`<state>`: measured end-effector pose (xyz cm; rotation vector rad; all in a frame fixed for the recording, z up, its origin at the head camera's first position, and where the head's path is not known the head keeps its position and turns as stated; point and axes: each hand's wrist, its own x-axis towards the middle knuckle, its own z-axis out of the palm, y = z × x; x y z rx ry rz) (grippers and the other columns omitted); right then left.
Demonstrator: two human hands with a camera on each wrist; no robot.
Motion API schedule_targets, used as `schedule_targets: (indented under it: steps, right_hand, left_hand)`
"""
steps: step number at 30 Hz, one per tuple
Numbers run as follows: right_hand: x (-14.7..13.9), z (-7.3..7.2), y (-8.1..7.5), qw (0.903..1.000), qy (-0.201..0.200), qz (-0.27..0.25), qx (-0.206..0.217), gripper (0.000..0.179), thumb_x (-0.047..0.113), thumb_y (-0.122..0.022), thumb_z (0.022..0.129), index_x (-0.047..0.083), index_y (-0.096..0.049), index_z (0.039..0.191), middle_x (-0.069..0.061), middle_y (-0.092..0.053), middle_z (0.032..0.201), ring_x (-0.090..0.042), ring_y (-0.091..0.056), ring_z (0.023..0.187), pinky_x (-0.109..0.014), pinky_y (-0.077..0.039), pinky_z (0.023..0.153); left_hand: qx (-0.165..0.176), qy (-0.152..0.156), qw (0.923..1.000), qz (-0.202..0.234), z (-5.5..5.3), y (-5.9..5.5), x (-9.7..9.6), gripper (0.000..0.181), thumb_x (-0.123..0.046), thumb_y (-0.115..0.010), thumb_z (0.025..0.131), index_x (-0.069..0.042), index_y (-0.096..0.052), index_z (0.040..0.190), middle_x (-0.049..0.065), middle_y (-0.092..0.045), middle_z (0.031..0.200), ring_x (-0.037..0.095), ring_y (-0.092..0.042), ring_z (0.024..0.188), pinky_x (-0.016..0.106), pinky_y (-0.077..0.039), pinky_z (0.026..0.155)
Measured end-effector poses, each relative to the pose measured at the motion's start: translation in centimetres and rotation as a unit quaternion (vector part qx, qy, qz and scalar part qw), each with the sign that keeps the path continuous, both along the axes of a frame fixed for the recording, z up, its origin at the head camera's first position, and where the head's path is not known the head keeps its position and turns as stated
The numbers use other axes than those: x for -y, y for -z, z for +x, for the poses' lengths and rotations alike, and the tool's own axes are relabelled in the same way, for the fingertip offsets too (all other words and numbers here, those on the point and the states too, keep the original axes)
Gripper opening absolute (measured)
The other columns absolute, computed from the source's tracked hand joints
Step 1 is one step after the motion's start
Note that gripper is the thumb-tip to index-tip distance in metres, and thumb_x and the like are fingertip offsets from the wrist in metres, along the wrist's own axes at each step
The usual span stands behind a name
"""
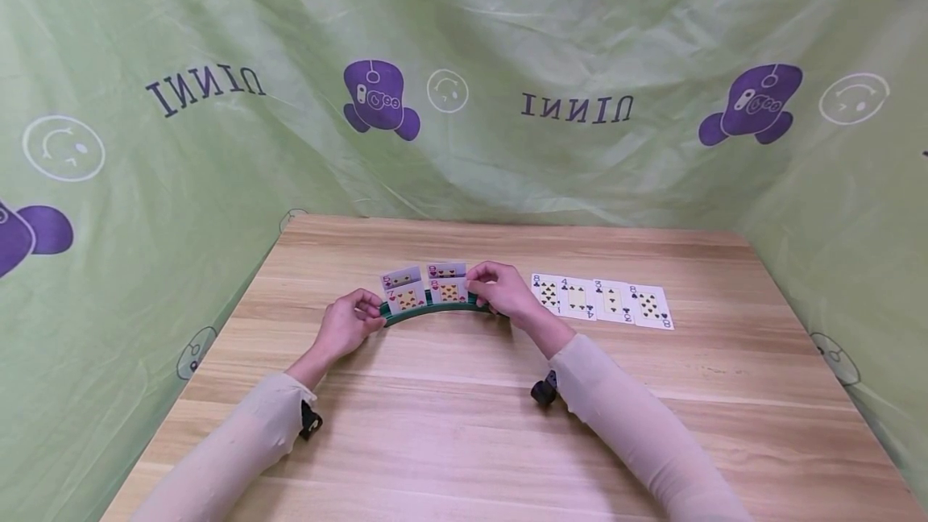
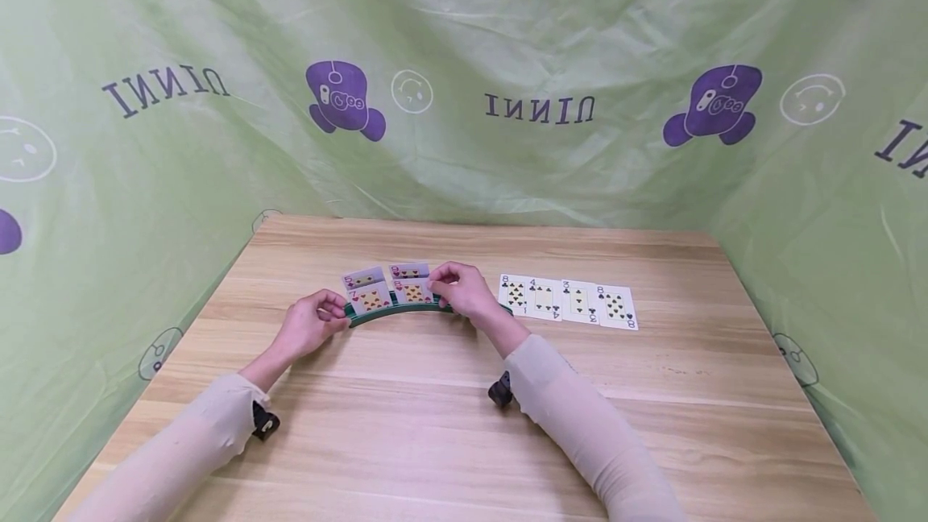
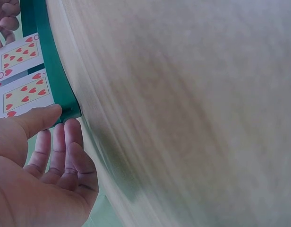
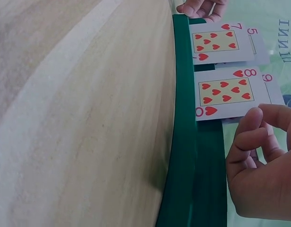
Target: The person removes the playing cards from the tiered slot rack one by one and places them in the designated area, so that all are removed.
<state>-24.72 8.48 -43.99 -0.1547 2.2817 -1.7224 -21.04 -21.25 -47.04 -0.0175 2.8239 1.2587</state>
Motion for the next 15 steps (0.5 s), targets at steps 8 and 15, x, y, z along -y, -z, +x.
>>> schedule_targets:
  steps: [8,15]
  right_hand:
    - [-0.8,-0.1,-0.6,0.9999,0.000,0.008,-0.009,0.013,0.018,-0.066,0.095,0.010,-0.067,0.106,-0.010,-0.067,0.110,-0.027,-0.063,0.077,-0.022,-0.040,0.049]
    - [-1.4,0.0,-1.2,0.9997,-0.006,0.018,-0.012,0.014,0.020,-0.066,0.096,0.012,-0.066,0.107,-0.010,-0.069,0.110,-0.016,-0.060,0.069,-0.023,-0.041,0.051]
  left_hand:
    - [-0.008,0.005,1.0000,0.000,0.1,-0.1,0.0,0.025,-0.004,-0.076,0.084,-0.006,-0.064,0.107,0.011,-0.069,0.099,0.021,-0.068,0.088,0.035,-0.058,0.081]
    - [-0.010,0.005,0.9999,-0.001,0.0,-0.1,0.0,0.025,-0.004,-0.075,0.084,-0.005,-0.064,0.107,0.011,-0.069,0.098,0.021,-0.068,0.087,0.035,-0.058,0.080]
